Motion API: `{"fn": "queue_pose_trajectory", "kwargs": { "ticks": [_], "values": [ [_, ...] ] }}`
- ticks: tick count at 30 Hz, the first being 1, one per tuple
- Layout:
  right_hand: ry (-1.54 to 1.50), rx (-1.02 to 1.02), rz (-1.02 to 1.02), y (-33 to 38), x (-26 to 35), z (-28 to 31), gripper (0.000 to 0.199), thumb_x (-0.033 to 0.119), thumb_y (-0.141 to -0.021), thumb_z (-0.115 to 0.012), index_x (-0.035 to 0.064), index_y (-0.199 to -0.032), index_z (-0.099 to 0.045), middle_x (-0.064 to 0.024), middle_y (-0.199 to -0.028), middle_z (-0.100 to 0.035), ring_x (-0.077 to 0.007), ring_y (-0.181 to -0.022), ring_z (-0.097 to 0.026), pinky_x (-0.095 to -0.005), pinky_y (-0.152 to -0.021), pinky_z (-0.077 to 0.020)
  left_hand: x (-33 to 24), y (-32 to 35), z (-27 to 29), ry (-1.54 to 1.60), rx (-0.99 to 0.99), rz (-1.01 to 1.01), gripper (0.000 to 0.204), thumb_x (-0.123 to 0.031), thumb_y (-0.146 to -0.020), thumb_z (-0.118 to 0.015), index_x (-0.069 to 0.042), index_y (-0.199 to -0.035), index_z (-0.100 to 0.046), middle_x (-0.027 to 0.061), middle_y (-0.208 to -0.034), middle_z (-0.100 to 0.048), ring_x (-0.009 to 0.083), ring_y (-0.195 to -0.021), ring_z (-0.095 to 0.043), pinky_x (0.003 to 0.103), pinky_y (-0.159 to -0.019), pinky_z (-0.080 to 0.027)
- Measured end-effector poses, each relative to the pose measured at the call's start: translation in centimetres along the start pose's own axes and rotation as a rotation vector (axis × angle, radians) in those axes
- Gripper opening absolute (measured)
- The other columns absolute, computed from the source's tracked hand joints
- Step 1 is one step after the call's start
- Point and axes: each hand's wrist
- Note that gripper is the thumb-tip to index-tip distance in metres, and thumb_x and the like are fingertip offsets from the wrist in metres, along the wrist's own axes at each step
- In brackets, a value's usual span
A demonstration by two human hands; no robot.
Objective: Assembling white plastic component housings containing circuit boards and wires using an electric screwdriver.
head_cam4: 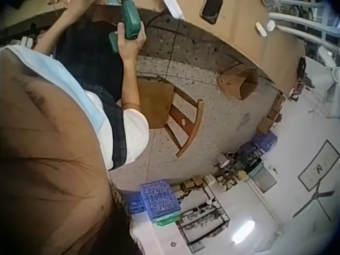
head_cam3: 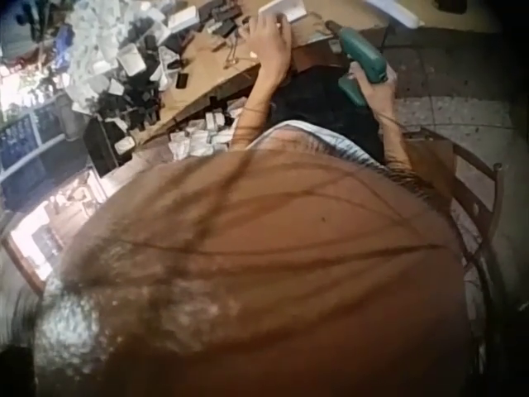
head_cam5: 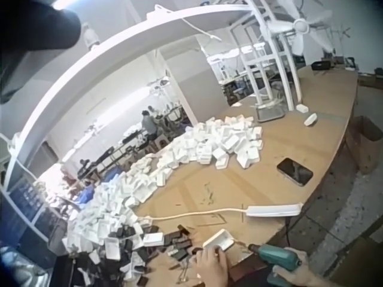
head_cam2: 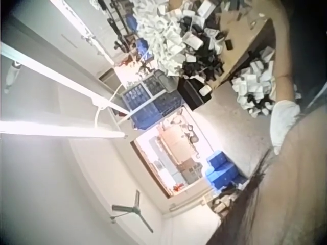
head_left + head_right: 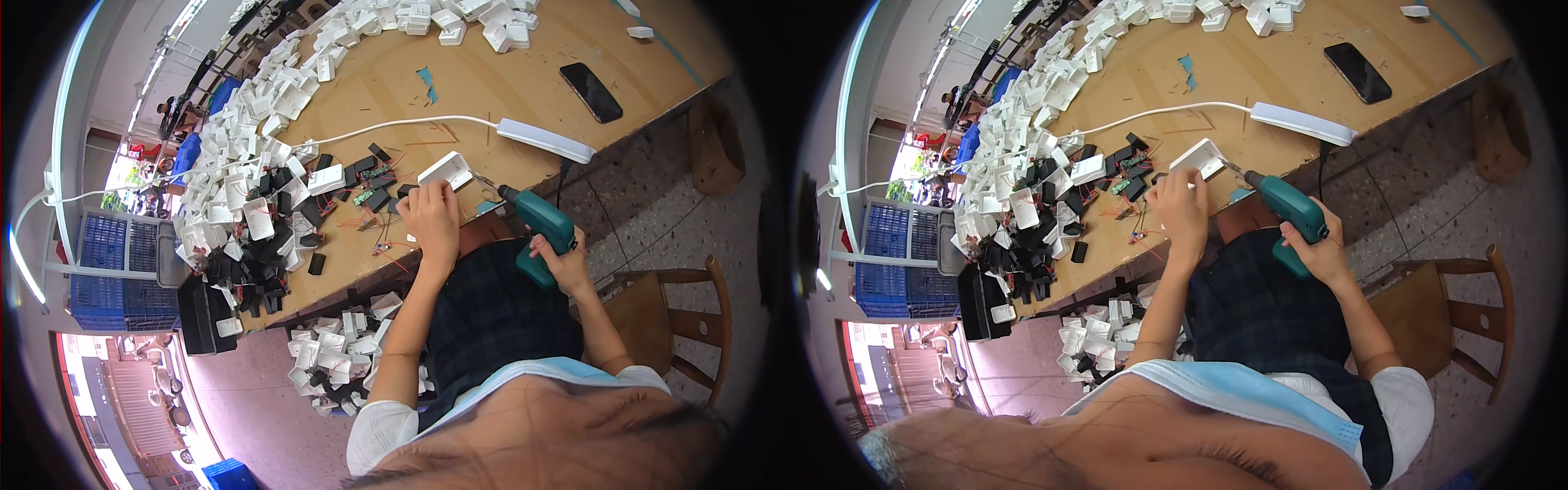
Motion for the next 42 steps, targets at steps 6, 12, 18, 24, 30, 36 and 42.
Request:
{"fn": "queue_pose_trajectory", "kwargs": {
  "ticks": [6, 12, 18, 24, 30, 36, 42],
  "values": [
    [0.134, -0.003, 0.064, -1.3, -0.2, -0.3, 0.028, 0.018, -0.094, -0.073, -0.0044, -0.11, -0.069, -0.0097, -0.092, -0.071, -0.016, -0.085, -0.068, -0.0304, -0.076, -0.0526, -1.0, -1.1, -1.5, -0.147, -0.233, 0.001, 0.013, -0.013, -0.086, -0.073, -0.006, -0.095, -0.067, 0.0091, -0.11, -0.064, 0.0269, -0.115, -0.057, 0.046, -0.099, -0.038],
    [0.196, 0.016, 0.147, -3.6, -1.6, -1.1, 0.03, 0.023, -0.096, -0.072, -0.0043, -0.11, -0.07, -0.0088, -0.099, -0.075, -0.0085, -0.066, -0.059, -0.0253, -0.061, -0.0491, 0.1, -1.3, -3.3, -0.072, -0.162, 0.033, 0.012, -0.011, -0.086, -0.073, -0.005, -0.095, -0.068, 0.0096, -0.116, -0.064, 0.0273, -0.115, -0.058, 0.047, -0.106, -0.037],
    [0.19, 0.011, 0.154, -4.0, -1.9, -2.0, 0.029, 0.022, -0.097, -0.072, -0.0041, -0.109, -0.07, -0.008, -0.095, -0.074, -0.008, -0.066, -0.059, -0.025, -0.06, -0.0488, -0.1, -1.4, -3.1, -0.109, -0.178, 0.009, 0.012, -0.011, -0.085, -0.073, -0.004, -0.093, -0.068, 0.006, -0.114, -0.066, 0.0251, -0.112, -0.059, 0.046, -0.106, -0.037],
    [0.218, -0.001, 0.151, -4.3, -1.9, -2.4, 0.028, 0.021, -0.097, -0.072, -0.0041, -0.109, -0.07, -0.0079, -0.093, -0.073, -0.0082, -0.065, -0.06, -0.025, -0.059, -0.0489, -0.2, -1.5, -3.1, -0.141, -0.204, 0.013, 0.01, -0.011, -0.085, -0.074, -0.005, -0.091, -0.069, 0.0047, -0.112, -0.066, 0.0235, -0.11, -0.06, 0.045, -0.105, -0.036],
    [0.216, -0.012, 0.164, -4.2, -1.4, -2.4, 0.029, 0.023, -0.096, -0.073, -0.004, -0.108, -0.071, -0.008, -0.093, -0.074, -0.0088, -0.064, -0.06, -0.0256, -0.058, -0.049, -0.5, -1.6, -3.0, -0.141, -0.202, 0.02, 0.01, -0.011, -0.084, -0.074, -0.005, -0.09, -0.069, 0.0037, -0.111, -0.066, 0.0223, -0.108, -0.06, 0.045, -0.104, -0.036],
    [0.229, 0.012, 0.058, -4.0, -0.8, -2.5, 0.03, 0.015, -0.094, -0.074, -0.0053, -0.114, -0.069, -0.0138, -0.101, -0.073, -0.0198, -0.091, -0.069, -0.0323, -0.083, -0.0534, -0.3, -1.5, -3.3, -0.144, -0.218, 0.025, 0.01, -0.012, -0.083, -0.074, -0.005, -0.089, -0.069, 0.0037, -0.11, -0.066, 0.0214, -0.106, -0.061, 0.045, -0.103, -0.036],
    [0.216, -0.038, 0.152, -4.2, -1.2, -2.7, 0.031, 0.026, -0.095, -0.074, -0.0048, -0.101, -0.072, -0.0082, -0.085, -0.072, -0.0108, -0.061, -0.061, -0.0272, -0.057, -0.0492, -0.4, -1.6, -3.4, -0.173, -0.234, 0.032, 0.01, -0.012, -0.082, -0.075, -0.006, -0.087, -0.069, 0.0033, -0.109, -0.066, 0.0207, -0.104, -0.062, 0.044, -0.101, -0.036]
  ]
}}
Point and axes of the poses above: each hand's wrist, its own y-axis away from the middle knuckle, its own z-axis out of the back of the hand, x = y × z
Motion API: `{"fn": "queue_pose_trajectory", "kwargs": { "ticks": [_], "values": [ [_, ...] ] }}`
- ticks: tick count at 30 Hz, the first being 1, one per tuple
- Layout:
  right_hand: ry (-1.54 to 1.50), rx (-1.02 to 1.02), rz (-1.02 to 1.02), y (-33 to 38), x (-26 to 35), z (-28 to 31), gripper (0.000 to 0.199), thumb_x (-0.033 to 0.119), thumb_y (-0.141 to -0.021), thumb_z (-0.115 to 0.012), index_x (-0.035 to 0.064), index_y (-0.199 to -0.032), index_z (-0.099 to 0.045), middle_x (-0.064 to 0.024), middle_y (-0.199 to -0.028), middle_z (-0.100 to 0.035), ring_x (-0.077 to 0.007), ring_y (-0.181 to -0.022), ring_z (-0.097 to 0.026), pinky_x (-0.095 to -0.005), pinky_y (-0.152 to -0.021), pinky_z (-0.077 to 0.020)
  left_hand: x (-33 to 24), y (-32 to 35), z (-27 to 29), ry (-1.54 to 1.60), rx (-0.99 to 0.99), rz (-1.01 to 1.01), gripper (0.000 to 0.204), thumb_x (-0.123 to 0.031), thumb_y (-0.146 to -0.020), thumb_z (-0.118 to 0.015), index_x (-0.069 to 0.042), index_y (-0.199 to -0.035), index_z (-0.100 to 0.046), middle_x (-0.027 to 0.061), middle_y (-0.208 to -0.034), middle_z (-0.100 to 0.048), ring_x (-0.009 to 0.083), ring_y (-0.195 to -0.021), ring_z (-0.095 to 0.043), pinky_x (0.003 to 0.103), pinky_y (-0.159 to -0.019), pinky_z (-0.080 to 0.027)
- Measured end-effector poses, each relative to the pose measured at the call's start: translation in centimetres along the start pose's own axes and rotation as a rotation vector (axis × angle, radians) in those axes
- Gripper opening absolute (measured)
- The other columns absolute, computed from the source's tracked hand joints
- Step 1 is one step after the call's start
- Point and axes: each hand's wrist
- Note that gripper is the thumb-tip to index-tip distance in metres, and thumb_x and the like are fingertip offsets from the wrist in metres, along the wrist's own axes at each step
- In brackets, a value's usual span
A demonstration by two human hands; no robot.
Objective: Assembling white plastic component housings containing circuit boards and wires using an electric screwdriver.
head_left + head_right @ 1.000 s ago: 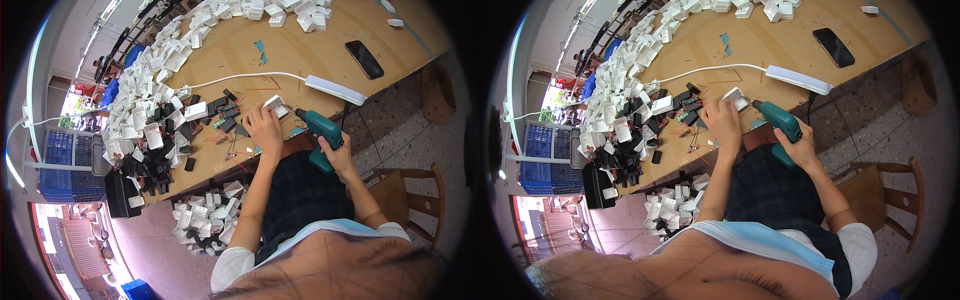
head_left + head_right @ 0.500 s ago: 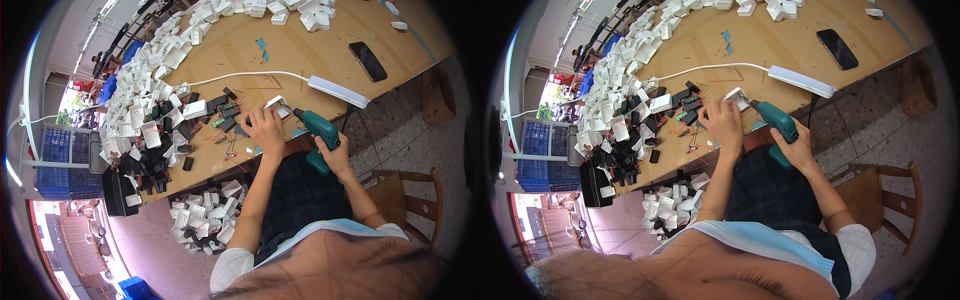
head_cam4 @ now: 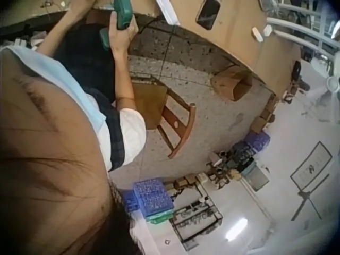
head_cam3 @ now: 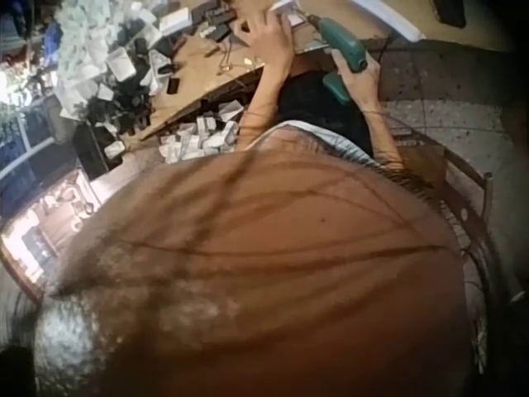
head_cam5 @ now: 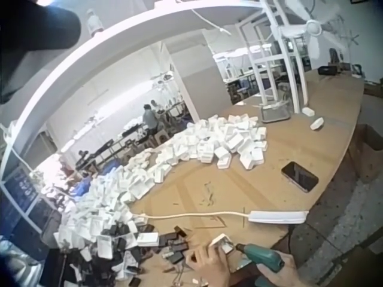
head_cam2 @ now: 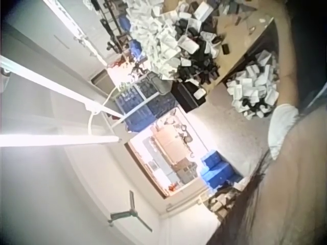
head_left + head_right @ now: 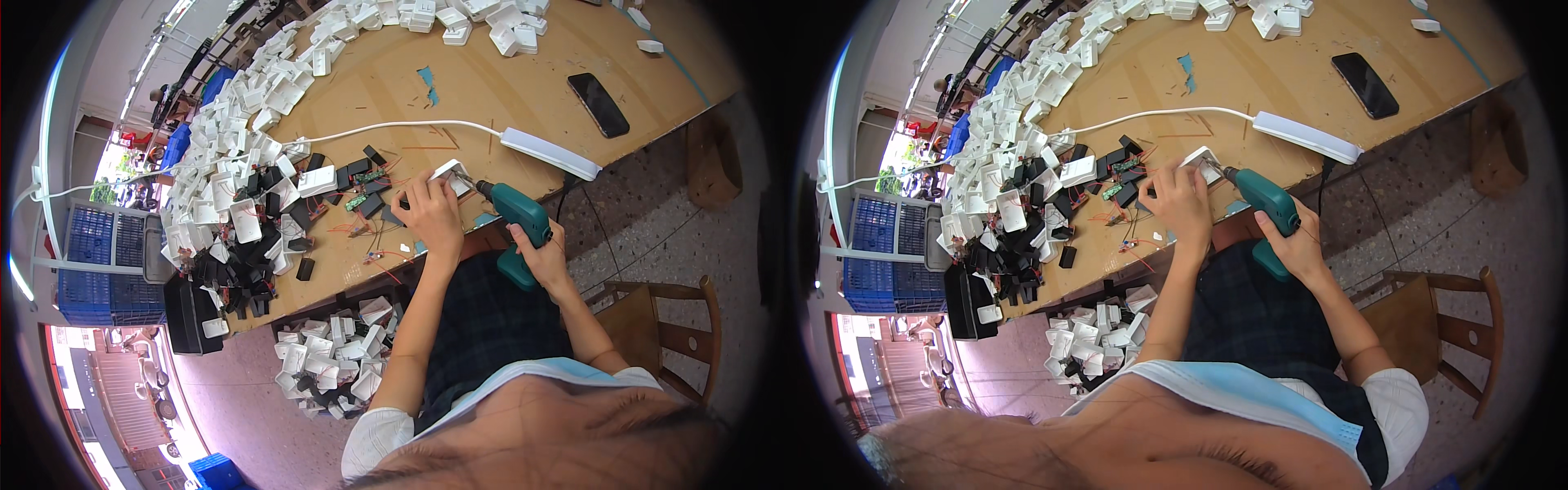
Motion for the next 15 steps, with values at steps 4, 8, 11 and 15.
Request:
{"fn": "queue_pose_trajectory", "kwargs": {
  "ticks": [4, 8, 11, 15],
  "values": [
    [0.009, -0.013, -0.006, 0.02, 0.51, -0.1, 0.03, 0.026, -0.094, -0.075, -0.0042, -0.097, -0.071, -0.0067, -0.079, -0.07, -0.011, -0.06, -0.061, -0.0276, -0.056, -0.049, -0.09, -0.07, 0.11, -0.001, 0.002, 0.009, 0.01, -0.011, -0.081, -0.075, -0.005, -0.086, -0.069, 0.0033, -0.109, -0.066, 0.0203, -0.104, -0.062, 0.044, -0.1, -0.036],
    [0.051, 0.018, -0.034, 0.25, 0.84, -0.02, 0.027, 0.021, -0.094, -0.075, -0.0043, -0.104, -0.07, -0.0092, -0.085, -0.069, -0.0155, -0.072, -0.064, -0.0303, -0.067, -0.0509, 0.06, -0.02, 0.08, 0.003, 0.005, 0.013, 0.01, -0.011, -0.081, -0.075, -0.005, -0.086, -0.069, 0.0033, -0.108, -0.066, 0.0202, -0.104, -0.062, 0.044, -0.1, -0.036],
    [0.065, 0.039, -0.054, 0.29, 0.76, 0.05, 0.028, 0.016, -0.093, -0.074, -0.0052, -0.11, -0.069, -0.0136, -0.095, -0.072, -0.02, -0.083, -0.067, -0.0328, -0.078, -0.053, -0.13, -0.1, 0.2, 0.006, 0.001, 0.008, 0.01, -0.012, -0.082, -0.075, -0.005, -0.086, -0.069, 0.0033, -0.108, -0.066, 0.0201, -0.104, -0.062, 0.045, -0.101, -0.036],
    [0.048, 0.032, -0.052, 0.47, 0.58, -0.16, 0.026, 0.016, -0.093, -0.075, -0.0051, -0.108, -0.068, -0.0134, -0.092, -0.07, -0.0207, -0.082, -0.067, -0.0329, -0.077, -0.0526, -0.02, -0.04, 0.1, 0.015, 0.01, 0.018, 0.01, -0.012, -0.082, -0.075, -0.005, -0.087, -0.069, 0.0035, -0.108, -0.066, 0.0203, -0.104, -0.062, 0.045, -0.101, -0.035]
  ]
}}
Point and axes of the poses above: each hand's wrist, its own y-axis away from the middle knuckle, its own z-axis out of the back of the hand, x = y × z
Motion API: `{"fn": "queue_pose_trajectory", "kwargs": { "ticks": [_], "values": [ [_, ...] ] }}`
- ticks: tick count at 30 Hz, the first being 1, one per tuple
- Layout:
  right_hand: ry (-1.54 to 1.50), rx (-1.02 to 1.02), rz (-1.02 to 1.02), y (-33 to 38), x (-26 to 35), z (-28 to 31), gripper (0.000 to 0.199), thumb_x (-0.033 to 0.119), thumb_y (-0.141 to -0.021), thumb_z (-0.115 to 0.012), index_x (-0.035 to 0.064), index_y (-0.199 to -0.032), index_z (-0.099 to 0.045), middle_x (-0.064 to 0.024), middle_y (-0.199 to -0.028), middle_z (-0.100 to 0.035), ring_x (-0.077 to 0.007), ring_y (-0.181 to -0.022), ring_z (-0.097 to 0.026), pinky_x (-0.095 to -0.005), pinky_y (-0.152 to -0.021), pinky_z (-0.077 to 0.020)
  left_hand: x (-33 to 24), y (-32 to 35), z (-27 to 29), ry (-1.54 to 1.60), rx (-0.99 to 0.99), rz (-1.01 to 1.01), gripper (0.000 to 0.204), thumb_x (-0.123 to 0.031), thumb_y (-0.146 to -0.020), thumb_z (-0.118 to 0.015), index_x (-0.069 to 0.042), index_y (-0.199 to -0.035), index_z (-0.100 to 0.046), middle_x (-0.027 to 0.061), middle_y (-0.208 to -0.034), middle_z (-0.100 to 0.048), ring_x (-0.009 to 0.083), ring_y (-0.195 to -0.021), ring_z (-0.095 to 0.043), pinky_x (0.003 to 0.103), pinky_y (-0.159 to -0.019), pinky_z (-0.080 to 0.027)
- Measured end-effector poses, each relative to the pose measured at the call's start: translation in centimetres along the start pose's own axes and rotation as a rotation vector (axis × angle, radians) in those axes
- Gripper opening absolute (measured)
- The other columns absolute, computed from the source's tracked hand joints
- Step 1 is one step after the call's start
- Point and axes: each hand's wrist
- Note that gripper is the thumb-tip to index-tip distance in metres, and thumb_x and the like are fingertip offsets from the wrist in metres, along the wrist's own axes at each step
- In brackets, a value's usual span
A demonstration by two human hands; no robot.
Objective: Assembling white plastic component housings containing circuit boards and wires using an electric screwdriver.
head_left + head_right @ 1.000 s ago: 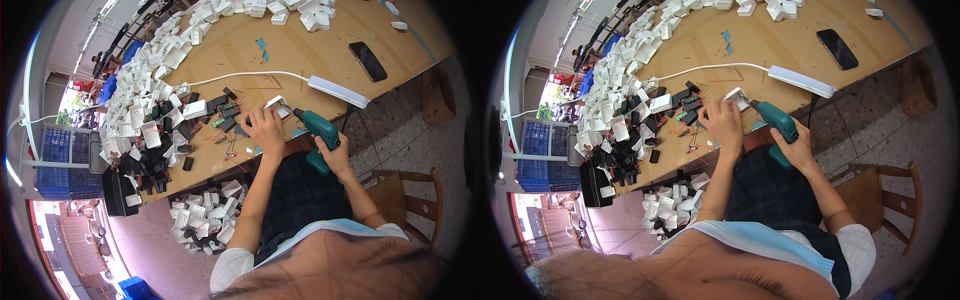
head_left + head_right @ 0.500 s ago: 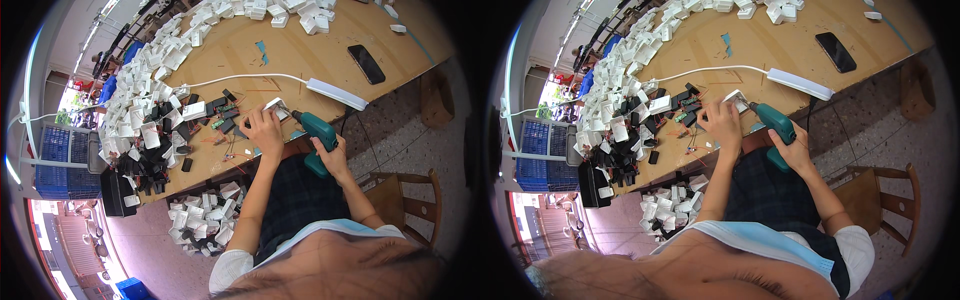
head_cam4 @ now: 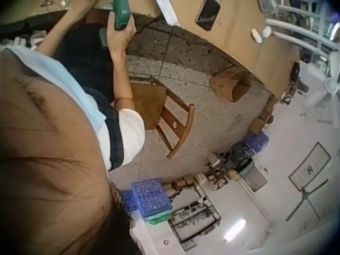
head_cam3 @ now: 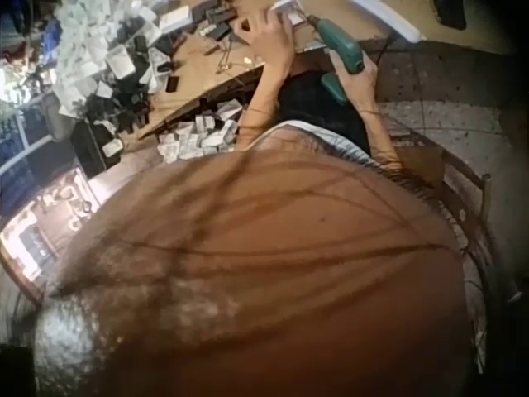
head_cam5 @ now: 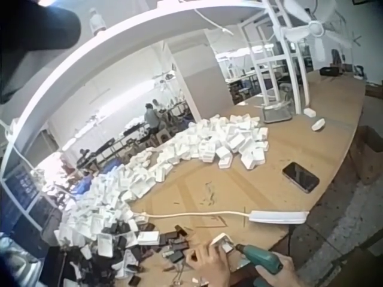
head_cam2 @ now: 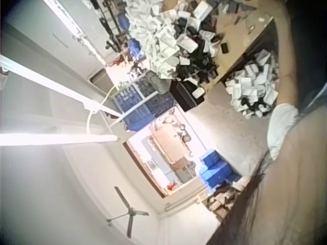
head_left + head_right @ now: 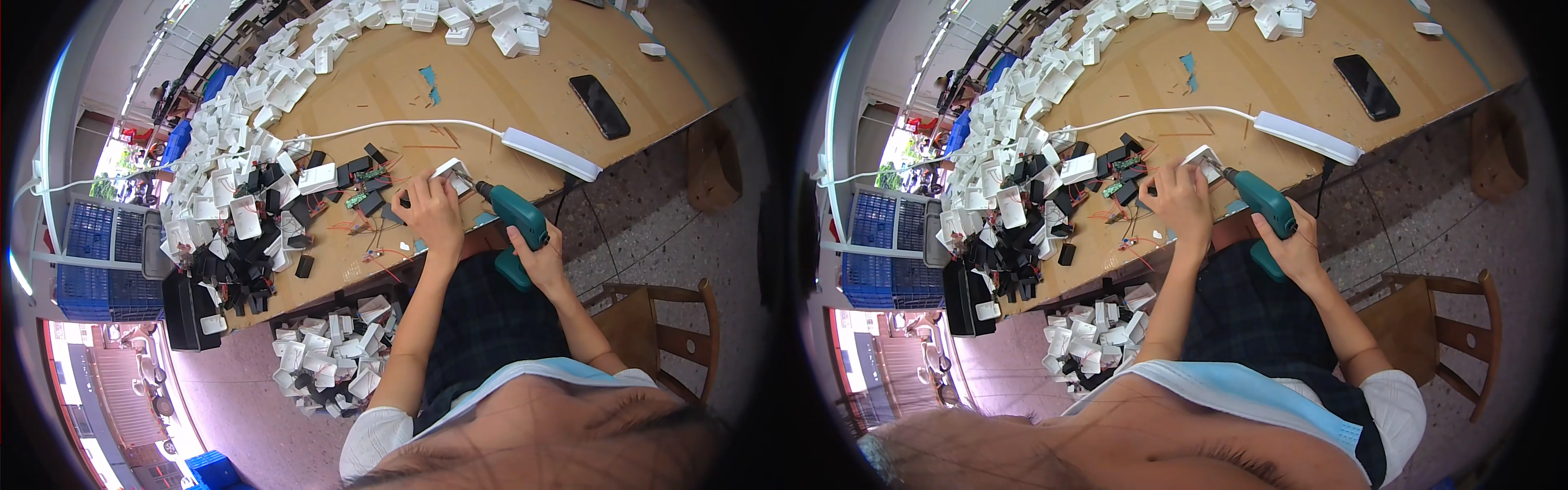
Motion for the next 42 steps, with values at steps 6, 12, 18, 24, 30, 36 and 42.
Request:
{"fn": "queue_pose_trajectory", "kwargs": {
  "ticks": [6, 12, 18, 24, 30, 36, 42],
  "values": [
    [-0.023, -0.014, 0.023, 0.2, -0.7, -0.3, 0.026, 0.016, -0.092, -0.075, -0.0049, -0.107, -0.068, -0.0124, -0.091, -0.069, -0.0198, -0.08, -0.065, -0.0328, -0.075, -0.0517, 0.1, 0.0, 0.0, 0.004, 0.004, -0.002, 0.01, -0.012, -0.082, -0.075, -0.005, -0.087, -0.069, 0.0035, -0.109, -0.067, 0.0202, -0.104, -0.062, 0.045, -0.101, -0.035],
    [-0.018, -0.028, 0.023, 0.4, -1.0, -0.7, 0.026, 0.017, -0.092, -0.075, -0.005, -0.104, -0.068, -0.0116, -0.087, -0.066, -0.0201, -0.077, -0.062, -0.033, -0.072, -0.0502, 0.1, 0.0, -0.1, -0.008, 0.003, -0.003, 0.01, -0.012, -0.082, -0.075, -0.006, -0.088, -0.07, 0.0035, -0.109, -0.067, 0.02, -0.105, -0.062, 0.045, -0.101, -0.036],
    [-0.05, -0.028, 0.058, 0.5, -1.5, -0.9, 0.024, 0.016, -0.092, -0.075, -0.0044, -0.102, -0.066, -0.0112, -0.087, -0.062, -0.0218, -0.078, -0.061, -0.0337, -0.072, -0.0486, 0.0, 0.0, -0.1, -0.02, 0.004, -0.012, 0.01, -0.012, -0.083, -0.074, -0.006, -0.089, -0.07, 0.0034, -0.109, -0.067, 0.0198, -0.105, -0.062, 0.045, -0.102, -0.035],
    [-0.141, -0.028, -0.032, 0.7, -1.6, -1.0, 0.024, 0.018, -0.094, -0.073, -0.0034, -0.103, -0.067, -0.0077, -0.084, -0.065, -0.0148, -0.067, -0.062, -0.0298, -0.063, -0.0497, 0.0, 0.1, -0.2, -0.013, -0.003, -0.018, 0.009, -0.012, -0.083, -0.074, -0.006, -0.089, -0.07, 0.0029, -0.109, -0.067, 0.0197, -0.107, -0.062, 0.046, -0.103, -0.034],
    [-0.288, -0.054, -0.1, 1.9, -0.6, 0.7, 0.027, 0.021, -0.096, -0.072, -0.0028, -0.109, -0.07, -0.0079, -0.099, -0.074, -0.0101, -0.067, -0.064, -0.0255, -0.06, -0.0524, 0.2, 0.0, -0.5, -0.004, 0.004, -0.027, 0.009, -0.012, -0.083, -0.073, -0.007, -0.089, -0.069, 0.0028, -0.11, -0.066, 0.0196, -0.107, -0.061, 0.045, -0.104, -0.033],
    [-0.263, -0.058, -0.078, 2.9, -0.5, 3.0, 0.036, 0.024, -0.101, -0.064, -0.0038, -0.123, -0.064, -0.0119, -0.108, -0.073, -0.0121, -0.068, -0.062, -0.0273, -0.062, -0.0514, 0.1, -0.4, -0.6, 0.018, 0.014, -0.051, 0.009, -0.011, -0.082, -0.073, -0.007, -0.089, -0.069, 0.0031, -0.109, -0.067, 0.0194, -0.107, -0.062, 0.045, -0.105, -0.033],
    [-0.23, -0.06, -0.105, 3.2, 0.0, 3.1, 0.033, 0.024, -0.1, -0.065, -0.0036, -0.117, -0.067, -0.011, -0.106, -0.073, -0.0113, -0.067, -0.061, -0.0275, -0.063, -0.0512, 0.6, -0.3, -1.3, 0.027, -0.013, -0.062, 0.008, -0.016, -0.083, -0.073, -0.01, -0.087, -0.07, 0.0029, -0.109, -0.067, 0.0199, -0.103, -0.062, 0.047, -0.104, -0.033]
  ]
}}
Point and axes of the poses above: each hand's wrist, its own y-axis away from the middle knuckle, its own z-axis out of the back of the hand, x = y × z
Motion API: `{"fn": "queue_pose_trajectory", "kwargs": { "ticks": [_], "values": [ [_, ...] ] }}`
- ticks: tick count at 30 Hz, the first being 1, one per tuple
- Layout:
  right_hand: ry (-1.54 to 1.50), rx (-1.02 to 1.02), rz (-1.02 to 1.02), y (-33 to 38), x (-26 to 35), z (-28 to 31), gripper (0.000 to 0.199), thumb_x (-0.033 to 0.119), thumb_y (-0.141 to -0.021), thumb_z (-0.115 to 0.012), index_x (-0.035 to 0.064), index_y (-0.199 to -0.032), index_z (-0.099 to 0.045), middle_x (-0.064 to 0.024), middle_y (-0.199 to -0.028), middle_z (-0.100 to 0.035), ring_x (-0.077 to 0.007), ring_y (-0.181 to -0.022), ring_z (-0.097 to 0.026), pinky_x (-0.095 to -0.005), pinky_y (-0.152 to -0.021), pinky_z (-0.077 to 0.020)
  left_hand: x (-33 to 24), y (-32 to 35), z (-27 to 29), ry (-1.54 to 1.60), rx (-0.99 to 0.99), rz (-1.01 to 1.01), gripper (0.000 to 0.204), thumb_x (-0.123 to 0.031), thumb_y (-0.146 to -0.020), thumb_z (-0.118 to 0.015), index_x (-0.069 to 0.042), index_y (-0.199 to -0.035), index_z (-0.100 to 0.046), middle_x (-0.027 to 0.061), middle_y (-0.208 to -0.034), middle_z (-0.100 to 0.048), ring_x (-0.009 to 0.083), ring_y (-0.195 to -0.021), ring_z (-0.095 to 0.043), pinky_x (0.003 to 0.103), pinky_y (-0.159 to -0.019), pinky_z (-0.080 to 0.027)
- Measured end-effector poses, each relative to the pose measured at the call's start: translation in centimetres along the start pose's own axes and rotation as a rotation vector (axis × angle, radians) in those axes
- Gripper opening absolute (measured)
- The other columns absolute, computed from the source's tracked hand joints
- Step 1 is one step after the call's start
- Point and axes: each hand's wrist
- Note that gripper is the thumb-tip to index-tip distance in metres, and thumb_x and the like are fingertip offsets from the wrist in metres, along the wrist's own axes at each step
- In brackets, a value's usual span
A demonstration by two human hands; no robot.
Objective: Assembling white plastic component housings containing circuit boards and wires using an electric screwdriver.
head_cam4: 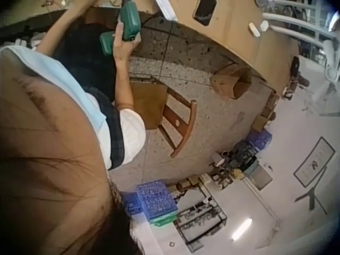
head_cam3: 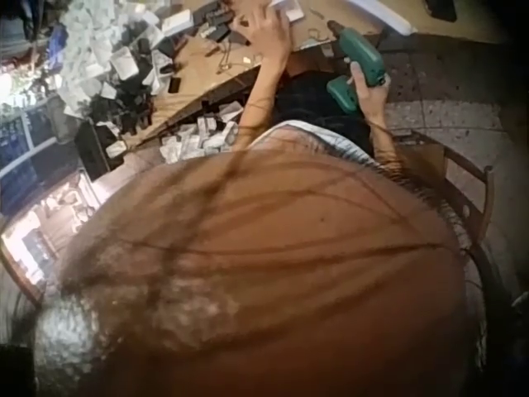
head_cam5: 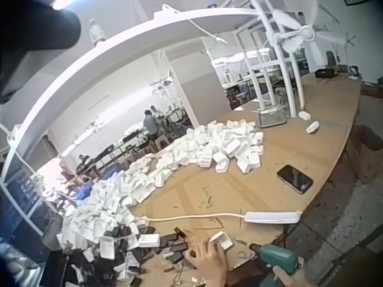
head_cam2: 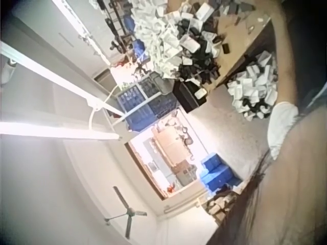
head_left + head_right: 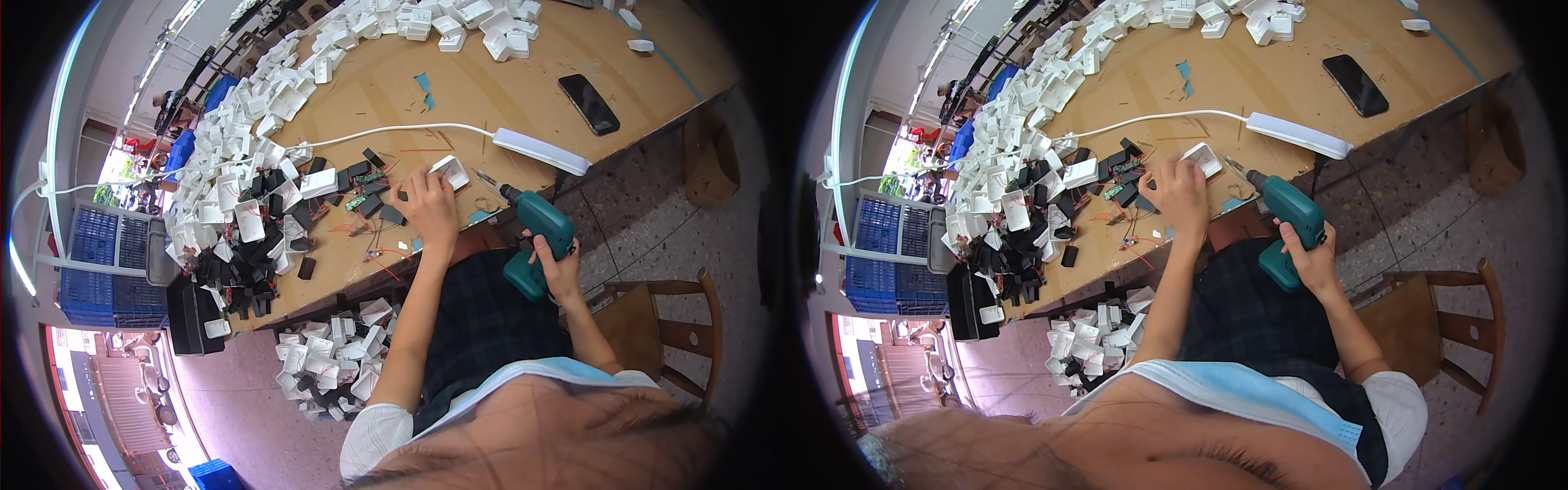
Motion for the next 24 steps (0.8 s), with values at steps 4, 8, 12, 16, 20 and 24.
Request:
{"fn": "queue_pose_trajectory", "kwargs": {
  "ticks": [4, 8, 12, 16, 20, 24],
  "values": [
    [0.024, 0.021, -0.011, -0.1, 0.4, -0.5, 0.031, 0.024, -0.1, -0.067, -0.0031, -0.114, -0.068, -0.0104, -0.105, -0.073, -0.0107, -0.067, -0.061, -0.0271, -0.063, -0.0513, 0.4, 0.1, 0.3, 0.004, 0.001, 0.003, 0.008, -0.017, -0.082, -0.074, -0.011, -0.087, -0.071, 0.0029, -0.112, -0.067, 0.0205, -0.105, -0.061, 0.048, -0.106, -0.032],
    [0.021, -0.021, 0.002, 0.0, 0.2, -0.1, 0.031, 0.024, -0.1, -0.066, -0.0028, -0.114, -0.069, -0.0103, -0.106, -0.074, -0.0105, -0.067, -0.061, -0.0273, -0.063, -0.0516, -0.9, 0.0, 2.3, 0.012, -0.038, -0.012, 0.011, -0.019, -0.082, -0.077, -0.013, -0.091, -0.073, 0.0068, -0.121, -0.063, 0.0265, -0.114, -0.056, 0.047, -0.103, -0.033],
    [0.004, -0.025, 0.001, 0.2, 0.2, 0.3, 0.031, 0.025, -0.1, -0.066, -0.0027, -0.114, -0.069, -0.0103, -0.106, -0.074, -0.0108, -0.067, -0.062, -0.0277, -0.063, -0.052, -0.8, 2.2, 2.3, 0.041, 0.054, -0.091, 0.014, -0.022, -0.081, -0.08, -0.014, -0.09, -0.075, 0.009, -0.124, -0.06, 0.0309, -0.117, -0.052, 0.046, -0.097, -0.034],
    [0.003, -0.024, -0.019, 0.3, 0.2, 0.2, 0.032, 0.026, -0.1, -0.066, -0.0028, -0.114, -0.069, -0.0105, -0.106, -0.074, -0.011, -0.067, -0.062, -0.0276, -0.063, -0.052, -0.9, 2.2, 2.1, 0.089, 0.164, -0.038, 0.016, -0.021, -0.08, -0.081, -0.01, -0.089, -0.072, 0.0091, -0.122, -0.058, 0.0309, -0.114, -0.051, 0.046, -0.092, -0.034],
    [0.004, -0.02, -0.025, 0.4, 0.0, 0.3, 0.033, 0.026, -0.1, -0.067, -0.0028, -0.115, -0.068, -0.0105, -0.106, -0.074, -0.0108, -0.067, -0.062, -0.0273, -0.063, -0.0515, -0.9, 1.7, 2.5, 0.208, 0.194, -0.015, 0.014, -0.019, -0.081, -0.081, -0.011, -0.087, -0.073, 0.0096, -0.124, -0.058, 0.0327, -0.116, -0.051, 0.046, -0.096, -0.034],
    [-0.01, -0.011, -0.018, 0.1, 0.4, -0.2, 0.033, 0.026, -0.099, -0.067, -0.0031, -0.114, -0.069, -0.0107, -0.106, -0.074, -0.0108, -0.067, -0.062, -0.0273, -0.063, -0.0513, -0.4, 1.3, 2.8, 0.298, 0.102, 0.074, 0.012, -0.017, -0.081, -0.081, -0.011, -0.088, -0.073, 0.0108, -0.127, -0.059, 0.0337, -0.122, -0.051, 0.047, -0.102, -0.034]
  ]
}}
Point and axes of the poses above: each hand's wrist, its own y-axis away from the middle knuckle, its own z-axis out of the back of the hand, x = y × z
